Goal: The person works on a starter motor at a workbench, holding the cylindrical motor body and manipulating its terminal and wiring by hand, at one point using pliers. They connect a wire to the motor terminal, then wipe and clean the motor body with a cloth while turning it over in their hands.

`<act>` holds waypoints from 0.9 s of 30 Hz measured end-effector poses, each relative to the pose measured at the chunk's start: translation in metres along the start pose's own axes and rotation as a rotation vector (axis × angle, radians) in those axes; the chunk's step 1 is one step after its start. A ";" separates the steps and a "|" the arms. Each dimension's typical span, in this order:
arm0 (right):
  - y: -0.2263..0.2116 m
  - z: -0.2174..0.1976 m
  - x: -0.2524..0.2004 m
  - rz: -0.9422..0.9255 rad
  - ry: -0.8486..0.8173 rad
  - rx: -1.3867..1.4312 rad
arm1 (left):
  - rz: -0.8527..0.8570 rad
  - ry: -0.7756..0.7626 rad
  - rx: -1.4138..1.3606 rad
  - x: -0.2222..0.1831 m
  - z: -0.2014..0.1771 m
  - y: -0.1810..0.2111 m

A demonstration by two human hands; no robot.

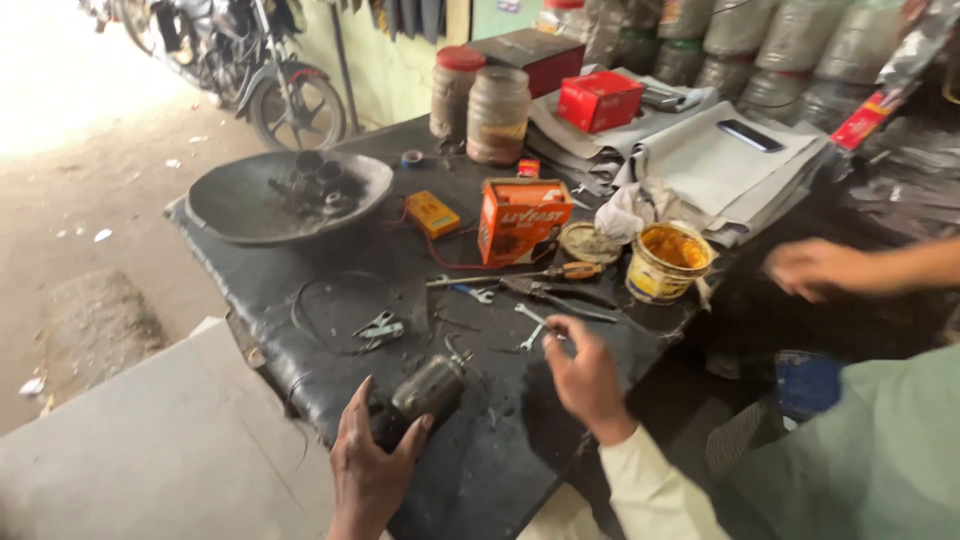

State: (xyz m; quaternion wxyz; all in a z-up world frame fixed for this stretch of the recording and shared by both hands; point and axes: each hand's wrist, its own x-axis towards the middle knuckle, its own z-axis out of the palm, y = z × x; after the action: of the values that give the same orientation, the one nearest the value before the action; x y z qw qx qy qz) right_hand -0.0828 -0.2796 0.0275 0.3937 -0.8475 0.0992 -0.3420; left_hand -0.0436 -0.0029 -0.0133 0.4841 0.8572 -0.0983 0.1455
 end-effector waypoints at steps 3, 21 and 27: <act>0.028 0.003 0.019 -0.136 -0.031 -0.099 | 0.130 0.032 -0.003 0.001 -0.011 0.009; -0.078 0.183 0.082 -0.591 -0.830 -0.573 | 0.226 -0.029 -0.264 -0.001 -0.029 -0.016; -0.066 0.151 0.095 -0.148 -0.717 0.097 | -0.066 -0.020 -0.511 0.027 -0.022 -0.023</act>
State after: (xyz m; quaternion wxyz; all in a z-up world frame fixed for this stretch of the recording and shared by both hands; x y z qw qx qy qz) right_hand 0.0802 -0.1864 0.0547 0.4173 -0.8987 -0.1228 -0.0553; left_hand -0.0141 0.0268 -0.0113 0.6884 0.7113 -0.1085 0.0917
